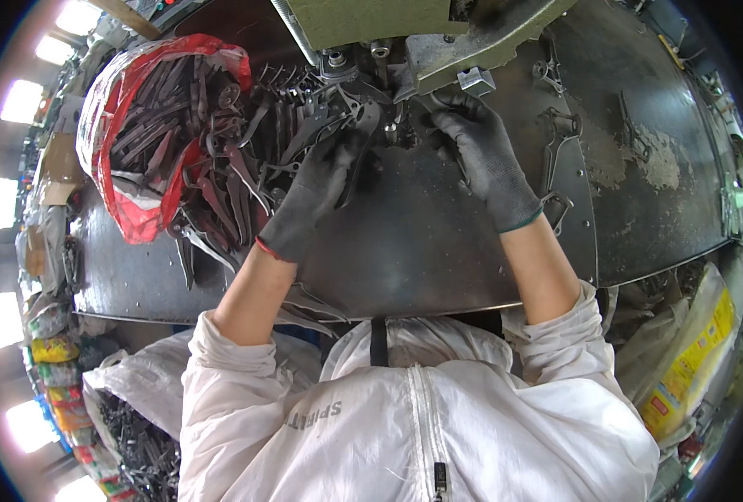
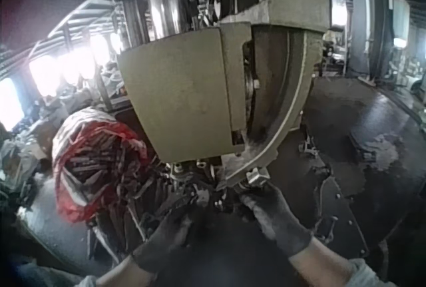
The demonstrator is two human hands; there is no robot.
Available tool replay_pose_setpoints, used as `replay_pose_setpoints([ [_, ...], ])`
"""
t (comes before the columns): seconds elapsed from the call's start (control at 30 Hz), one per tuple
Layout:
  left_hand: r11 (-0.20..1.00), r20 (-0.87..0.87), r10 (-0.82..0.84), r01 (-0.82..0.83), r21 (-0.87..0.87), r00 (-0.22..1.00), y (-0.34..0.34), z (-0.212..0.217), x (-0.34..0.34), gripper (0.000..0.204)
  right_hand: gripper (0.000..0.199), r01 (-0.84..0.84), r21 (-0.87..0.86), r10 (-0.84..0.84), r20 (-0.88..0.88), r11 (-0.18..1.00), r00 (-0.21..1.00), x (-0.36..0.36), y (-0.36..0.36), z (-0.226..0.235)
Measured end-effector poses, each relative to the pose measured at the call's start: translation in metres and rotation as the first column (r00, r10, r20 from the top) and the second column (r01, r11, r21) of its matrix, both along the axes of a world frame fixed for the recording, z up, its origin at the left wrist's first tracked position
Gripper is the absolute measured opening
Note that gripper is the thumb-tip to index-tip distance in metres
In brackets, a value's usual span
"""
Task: The person picks up metal parts from a red bag, joins them under a machine, and then places the finished components into a large white bag.
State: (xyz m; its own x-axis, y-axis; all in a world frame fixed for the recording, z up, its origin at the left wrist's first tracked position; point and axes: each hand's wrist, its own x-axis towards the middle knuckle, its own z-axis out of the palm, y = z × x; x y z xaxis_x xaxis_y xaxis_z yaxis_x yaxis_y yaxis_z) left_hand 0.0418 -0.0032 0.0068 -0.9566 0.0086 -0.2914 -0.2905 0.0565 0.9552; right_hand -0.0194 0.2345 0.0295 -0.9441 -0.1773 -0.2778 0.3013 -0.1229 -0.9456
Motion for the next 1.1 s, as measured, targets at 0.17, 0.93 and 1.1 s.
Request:
replay_pose_setpoints([
  [0.17,0.973,-0.073,-0.192,0.18,-0.148,0.979,0.009,0.006,-0.027,0.05,0.024,-0.12,-0.052,0.117,-0.046,0.991,0.992,0.013,-0.014,0.001],
  [0.93,0.435,-0.439,-0.626,-0.178,-0.882,0.645,-0.024,-0.07,-0.042,0.029,0.036,-0.177,0.144,0.186,-0.052,0.974,0.981,0.01,-0.027,-0.026],
  [1.1,0.367,-0.445,-0.18,-0.359,-0.858,0.877,-0.108,0.048,-0.06,0.033,0.031,-0.126,0.174,0.129,-0.01,0.977,0.992,0.007,-0.025,-0.03],
])
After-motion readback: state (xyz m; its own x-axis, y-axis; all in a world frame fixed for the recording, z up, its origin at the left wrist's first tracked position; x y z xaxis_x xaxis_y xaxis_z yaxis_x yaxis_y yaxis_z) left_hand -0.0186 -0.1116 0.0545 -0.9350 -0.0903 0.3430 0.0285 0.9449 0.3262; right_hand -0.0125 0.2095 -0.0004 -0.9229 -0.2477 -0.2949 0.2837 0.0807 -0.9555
